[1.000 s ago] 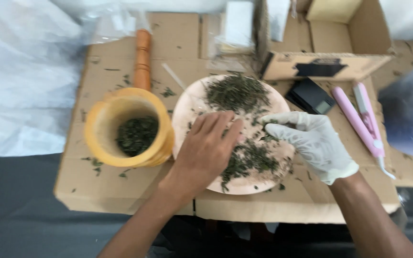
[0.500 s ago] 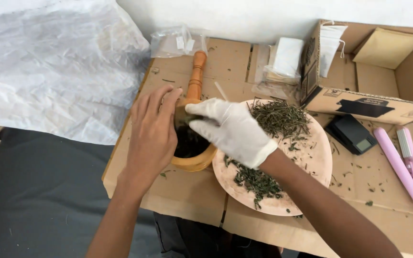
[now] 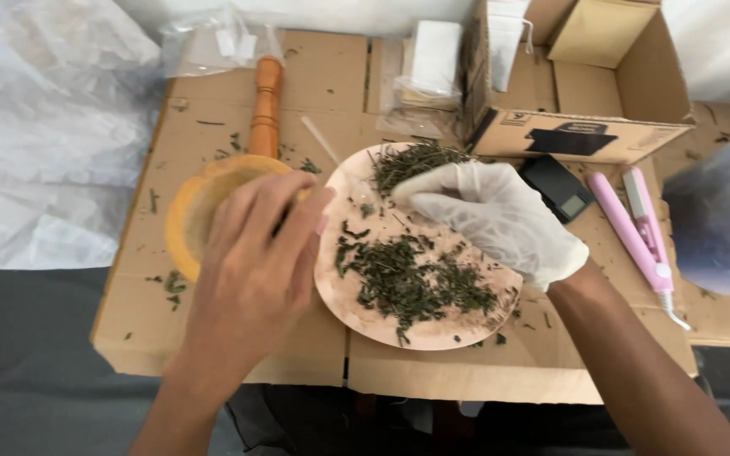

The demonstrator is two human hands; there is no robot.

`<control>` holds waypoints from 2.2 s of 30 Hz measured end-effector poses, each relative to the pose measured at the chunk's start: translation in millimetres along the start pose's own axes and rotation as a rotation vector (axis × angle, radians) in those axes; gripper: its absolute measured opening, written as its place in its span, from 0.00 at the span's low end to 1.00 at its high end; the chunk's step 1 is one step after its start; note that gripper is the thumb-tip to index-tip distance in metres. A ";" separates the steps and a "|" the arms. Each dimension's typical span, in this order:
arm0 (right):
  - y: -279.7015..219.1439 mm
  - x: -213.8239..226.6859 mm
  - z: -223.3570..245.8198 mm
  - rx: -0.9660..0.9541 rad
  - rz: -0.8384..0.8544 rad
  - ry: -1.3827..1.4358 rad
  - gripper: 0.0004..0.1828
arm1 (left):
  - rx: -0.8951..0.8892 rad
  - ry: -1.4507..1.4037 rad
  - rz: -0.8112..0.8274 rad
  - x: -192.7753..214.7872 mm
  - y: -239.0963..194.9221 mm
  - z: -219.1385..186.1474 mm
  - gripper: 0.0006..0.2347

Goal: The person sorts dried green herbs on a white plate, separating them by hand and placing portions into a yellow mortar. The person wears a white glove on the right hand and uses both hands to handle the herbs.

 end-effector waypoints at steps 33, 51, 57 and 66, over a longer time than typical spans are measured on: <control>-38.9 31.9 -98.2 0.110 0.056 -0.623 0.11 | -0.213 -0.211 0.552 -169.8 -63.7 -17.7 0.05; -45.0 33.5 -94.2 0.201 0.087 -0.709 0.11 | -0.274 -0.112 0.548 -168.4 -62.9 -28.1 0.03; -52.3 37.4 -73.3 0.343 -0.128 -0.599 0.16 | -0.173 -0.205 0.390 -163.3 -47.0 -23.8 0.06; -26.7 52.5 -110.6 -0.068 -0.234 -0.164 0.12 | -0.014 -0.445 0.146 -151.0 -30.3 -17.2 0.08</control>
Point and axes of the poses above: each hand's wrist, its own y-axis towards the middle knuckle, its own x-axis out of the back of the hand, z = x × y, the point moved 5 cm from there along y, towards the middle knuckle, and after that the axes turned 11 degrees about -z, right-handed, at the moved point
